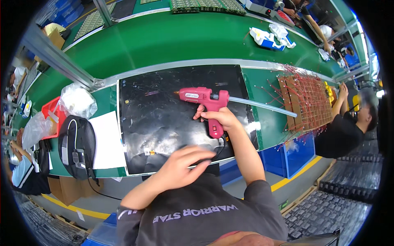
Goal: Using a hot glue gun to secure components within a plastic housing on an assembly line.
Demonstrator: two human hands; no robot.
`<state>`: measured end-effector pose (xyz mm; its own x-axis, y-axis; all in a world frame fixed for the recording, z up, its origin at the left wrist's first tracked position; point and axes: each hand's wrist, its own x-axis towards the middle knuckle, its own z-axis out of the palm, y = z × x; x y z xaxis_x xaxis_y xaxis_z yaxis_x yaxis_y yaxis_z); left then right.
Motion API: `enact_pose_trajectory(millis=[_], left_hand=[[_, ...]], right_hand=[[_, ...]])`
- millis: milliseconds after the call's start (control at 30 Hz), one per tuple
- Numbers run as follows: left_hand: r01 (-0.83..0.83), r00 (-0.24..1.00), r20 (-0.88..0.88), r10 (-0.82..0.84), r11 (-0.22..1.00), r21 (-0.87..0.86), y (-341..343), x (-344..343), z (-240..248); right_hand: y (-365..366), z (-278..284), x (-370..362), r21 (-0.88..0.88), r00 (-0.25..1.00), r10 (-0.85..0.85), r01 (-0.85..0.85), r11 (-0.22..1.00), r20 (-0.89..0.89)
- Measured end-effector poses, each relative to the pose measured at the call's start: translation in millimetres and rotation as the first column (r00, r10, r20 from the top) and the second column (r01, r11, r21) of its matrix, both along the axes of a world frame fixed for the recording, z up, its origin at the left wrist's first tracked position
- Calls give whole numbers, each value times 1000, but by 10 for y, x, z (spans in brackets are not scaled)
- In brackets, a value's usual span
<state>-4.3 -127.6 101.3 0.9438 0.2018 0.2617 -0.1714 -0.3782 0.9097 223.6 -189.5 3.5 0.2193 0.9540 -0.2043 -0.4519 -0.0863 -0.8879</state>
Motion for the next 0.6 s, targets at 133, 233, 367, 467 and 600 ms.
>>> enact_pose_trajectory(millis=[133,233,367,467,600], left_hand=[[-147,920,389,41,958,246,-217,856,-32],[-194,898,440,11,908,372,-322,1443,-99],[-391,854,511,97,767,508,-349,1745,-223],[-351,895,436,90,746,566,-330,1789,-335],[-333,906,415,85,749,573,-286,1808,-321]], right_hand=[[19,108,-83,43,999,14,-16,999,40],[-56,100,-131,104,995,-98,96,990,6],[48,-79,-22,75,987,18,-31,997,157],[47,-40,-9,59,990,36,-45,997,138],[50,-9,-23,54,990,8,-16,998,138]])
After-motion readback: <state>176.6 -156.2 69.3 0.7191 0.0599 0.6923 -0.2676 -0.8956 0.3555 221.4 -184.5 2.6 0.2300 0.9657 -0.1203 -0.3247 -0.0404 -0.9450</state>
